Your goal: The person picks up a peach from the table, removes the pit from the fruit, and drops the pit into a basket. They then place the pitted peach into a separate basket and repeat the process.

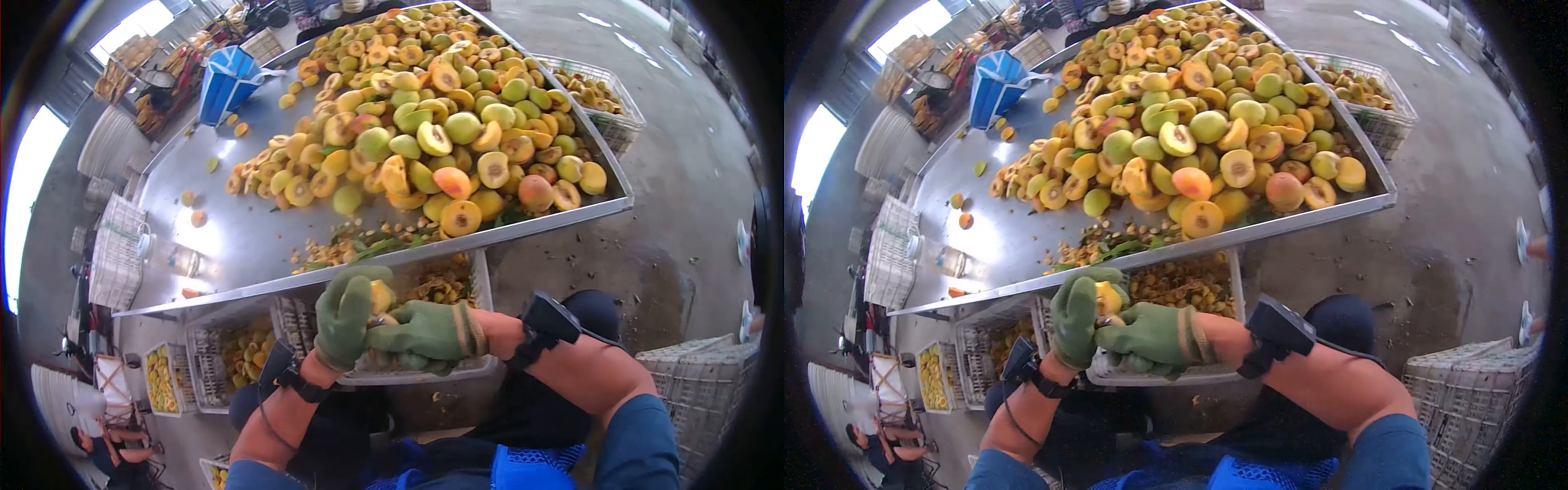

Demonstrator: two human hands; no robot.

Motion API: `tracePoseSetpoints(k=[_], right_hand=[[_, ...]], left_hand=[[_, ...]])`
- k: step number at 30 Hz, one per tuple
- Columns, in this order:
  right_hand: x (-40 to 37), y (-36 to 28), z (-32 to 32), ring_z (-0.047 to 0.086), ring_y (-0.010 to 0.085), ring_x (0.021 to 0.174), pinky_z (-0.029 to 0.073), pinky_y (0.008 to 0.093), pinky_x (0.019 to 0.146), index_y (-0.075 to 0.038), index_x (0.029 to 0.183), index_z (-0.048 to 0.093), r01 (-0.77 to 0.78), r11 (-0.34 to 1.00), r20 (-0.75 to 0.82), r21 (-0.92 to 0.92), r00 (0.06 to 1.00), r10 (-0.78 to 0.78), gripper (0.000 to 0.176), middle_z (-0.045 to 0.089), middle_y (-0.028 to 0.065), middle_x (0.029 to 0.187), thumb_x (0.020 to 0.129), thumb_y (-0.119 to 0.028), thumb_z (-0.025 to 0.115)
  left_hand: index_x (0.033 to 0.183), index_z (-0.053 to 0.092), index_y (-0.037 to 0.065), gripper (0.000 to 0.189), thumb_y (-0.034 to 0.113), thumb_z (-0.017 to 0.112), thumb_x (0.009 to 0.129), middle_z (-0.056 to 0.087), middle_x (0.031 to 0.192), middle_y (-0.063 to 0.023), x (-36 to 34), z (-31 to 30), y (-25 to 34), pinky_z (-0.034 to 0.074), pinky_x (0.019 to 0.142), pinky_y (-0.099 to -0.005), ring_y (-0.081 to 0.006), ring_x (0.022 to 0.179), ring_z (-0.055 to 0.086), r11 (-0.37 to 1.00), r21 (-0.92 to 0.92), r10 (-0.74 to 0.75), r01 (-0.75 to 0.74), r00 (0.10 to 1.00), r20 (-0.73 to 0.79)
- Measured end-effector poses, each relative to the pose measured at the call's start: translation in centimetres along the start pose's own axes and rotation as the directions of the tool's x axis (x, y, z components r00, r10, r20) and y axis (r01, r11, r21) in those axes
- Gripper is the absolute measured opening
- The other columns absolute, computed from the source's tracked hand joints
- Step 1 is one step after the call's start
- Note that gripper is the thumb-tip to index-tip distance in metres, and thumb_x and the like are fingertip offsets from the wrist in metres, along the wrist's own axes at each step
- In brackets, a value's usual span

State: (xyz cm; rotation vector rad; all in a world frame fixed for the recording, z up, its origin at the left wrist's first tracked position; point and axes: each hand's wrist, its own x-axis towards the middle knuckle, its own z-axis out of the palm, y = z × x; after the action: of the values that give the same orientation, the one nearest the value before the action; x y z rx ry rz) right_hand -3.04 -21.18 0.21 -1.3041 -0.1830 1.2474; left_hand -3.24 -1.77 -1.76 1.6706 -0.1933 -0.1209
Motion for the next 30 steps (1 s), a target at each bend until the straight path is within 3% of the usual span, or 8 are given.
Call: tracePoseSetpoints(k=[4,11,13,15,19,25,29,30], right_hand=[[-0.1,0.8,-0.7,0.046,0.0076,0.044,0.037,0.0246,0.038,-0.008,0.096,0.069,0.057,0.992,0.159,0.116,0.984,-0.075,0.039,0.052,-0.0043,0.061,0.097,-0.046,0.060],[0.7,0.9,-0.4,0.051,0.0092,0.050,0.040,0.0250,0.044,-0.007,0.094,0.069,0.111,0.980,-0.062,-0.167,0.991,-0.123,0.038,0.056,-0.0031,0.063,0.095,-0.044,0.062],[-0.5,-0.2,-0.2,0.053,0.0103,0.052,0.042,0.0256,0.048,-0.006,0.091,0.070,0.083,0.979,-0.066,-0.187,0.993,-0.097,0.038,0.059,-0.0016,0.065,0.093,-0.044,0.065],[-0.6,-0.8,-0.5,0.052,0.0092,0.052,0.041,0.0255,0.047,-0.006,0.090,0.070,0.036,0.989,-0.043,-0.146,0.998,-0.042,0.036,0.059,-0.0024,0.065,0.093,-0.042,0.065],[-1.0,-1.6,-0.9,0.046,0.0066,0.046,0.036,0.0251,0.041,-0.006,0.089,0.070,0.108,0.994,0.025,-0.019,0.994,-0.107,0.039,0.054,-0.0035,0.060,0.098,-0.042,0.062],[-0.4,0.0,-0.5,0.045,0.0058,0.043,0.033,0.0230,0.037,-0.010,0.088,0.066,0.057,0.977,0.146,0.205,0.985,-0.088,0.039,0.051,-0.0052,0.058,0.101,-0.046,0.057],[-0.5,0.9,-0.3,0.041,0.0057,0.036,0.031,0.0220,0.032,-0.011,0.089,0.064,-0.041,0.918,0.266,0.394,0.961,-0.071,0.039,0.047,-0.0058,0.054,0.102,-0.046,0.055],[-0.2,1.2,-0.3,0.040,0.0057,0.034,0.031,0.0217,0.031,-0.011,0.089,0.063,-0.067,0.894,0.304,0.442,0.949,-0.080,0.039,0.046,-0.0060,0.052,0.103,-0.046,0.054]], left_hand=[[0.113,0.066,-0.002,0.040,0.032,0.047,0.107,0.069,0.104,-0.0077,-0.3,0.1,-0.7,0.053,0.077,-0.0295,-0.0131,0.085,0.064,0.995,-0.082,0.056,-0.057,0.998,-0.010],[0.114,0.068,-0.001,0.033,0.023,0.047,0.105,0.069,0.110,-0.0095,1.7,-1.0,1.1,0.050,0.089,-0.0321,-0.0169,0.100,0.062,0.987,0.146,-0.112,0.070,0.945,0.307],[0.114,0.069,-0.001,0.044,0.036,0.047,0.106,0.069,0.111,-0.0091,2.0,-1.0,1.2,0.051,0.091,-0.0332,-0.0172,0.098,0.064,0.983,0.185,-0.057,-0.007,0.939,0.338],[0.125,0.064,-0.001,0.060,0.053,0.048,0.104,0.068,0.116,-0.0107,2.1,-1.3,1.8,0.052,0.093,-0.0344,-0.0186,0.099,0.066,0.981,0.182,-0.123,0.064,0.935,0.332],[0.148,0.043,-0.001,0.084,0.068,0.042,0.100,0.068,0.116,-0.0138,1.7,-1.4,0.4,0.055,0.094,-0.0352,-0.0209,0.105,0.068,0.972,-0.177,-0.099,0.155,0.952,0.289],[0.145,0.047,-0.001,0.083,0.069,0.039,0.100,0.069,0.112,-0.0132,0.0,-1.4,-2.8,0.057,0.090,-0.0347,-0.0198,0.100,0.068,0.996,-0.055,-0.062,0.072,0.985,0.160],[0.132,0.056,-0.002,0.050,0.038,0.036,0.111,0.065,0.122,-0.0123,-0.4,-0.2,-1.8,0.053,0.090,-0.0337,-0.0185,0.102,0.064,0.991,-0.134,-0.008,0.023,0.994,0.107],[0.136,0.053,-0.001,0.058,0.047,0.038,0.108,0.066,0.116,-0.0114,-0.4,-0.2,-1.8,0.054,0.087,-0.0329,-0.0177,0.099,0.066,0.993,-0.115,-0.020,0.032,0.995,0.102]])
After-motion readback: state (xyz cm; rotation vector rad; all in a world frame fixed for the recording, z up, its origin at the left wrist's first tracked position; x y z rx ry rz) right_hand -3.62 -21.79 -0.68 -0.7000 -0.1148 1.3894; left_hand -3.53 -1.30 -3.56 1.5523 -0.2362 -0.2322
